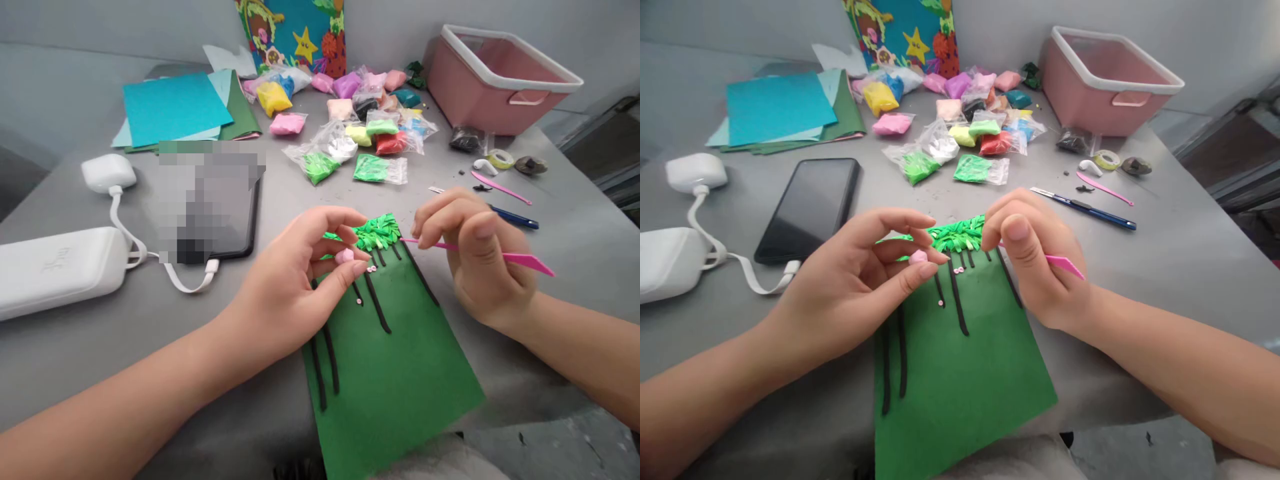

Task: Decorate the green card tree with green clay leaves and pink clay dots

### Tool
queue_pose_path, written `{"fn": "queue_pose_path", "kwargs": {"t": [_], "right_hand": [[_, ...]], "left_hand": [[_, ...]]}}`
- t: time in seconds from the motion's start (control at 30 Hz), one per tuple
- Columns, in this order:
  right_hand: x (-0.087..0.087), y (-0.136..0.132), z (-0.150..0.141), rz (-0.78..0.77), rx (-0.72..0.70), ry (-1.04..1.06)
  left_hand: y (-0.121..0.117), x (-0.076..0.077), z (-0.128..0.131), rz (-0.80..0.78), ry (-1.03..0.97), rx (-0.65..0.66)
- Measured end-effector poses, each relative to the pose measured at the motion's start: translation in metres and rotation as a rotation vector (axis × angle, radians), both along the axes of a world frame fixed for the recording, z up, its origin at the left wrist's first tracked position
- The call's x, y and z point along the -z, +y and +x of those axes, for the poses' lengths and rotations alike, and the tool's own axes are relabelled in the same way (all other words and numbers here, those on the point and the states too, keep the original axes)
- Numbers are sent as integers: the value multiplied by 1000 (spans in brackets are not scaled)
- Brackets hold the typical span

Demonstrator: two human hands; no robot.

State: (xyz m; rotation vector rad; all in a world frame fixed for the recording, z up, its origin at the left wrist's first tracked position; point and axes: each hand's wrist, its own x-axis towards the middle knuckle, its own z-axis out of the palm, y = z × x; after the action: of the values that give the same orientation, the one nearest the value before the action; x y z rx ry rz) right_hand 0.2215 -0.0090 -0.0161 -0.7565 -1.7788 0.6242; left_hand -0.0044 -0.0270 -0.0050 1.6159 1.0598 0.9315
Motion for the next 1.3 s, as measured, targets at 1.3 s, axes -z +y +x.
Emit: {"fn": "queue_pose_path", "kwargs": {"t": [1.3], "right_hand": [[-15, -8, -1, 253, -128, -369]], "left_hand": [[-2, -9, 3, -368, -396, 175]]}}
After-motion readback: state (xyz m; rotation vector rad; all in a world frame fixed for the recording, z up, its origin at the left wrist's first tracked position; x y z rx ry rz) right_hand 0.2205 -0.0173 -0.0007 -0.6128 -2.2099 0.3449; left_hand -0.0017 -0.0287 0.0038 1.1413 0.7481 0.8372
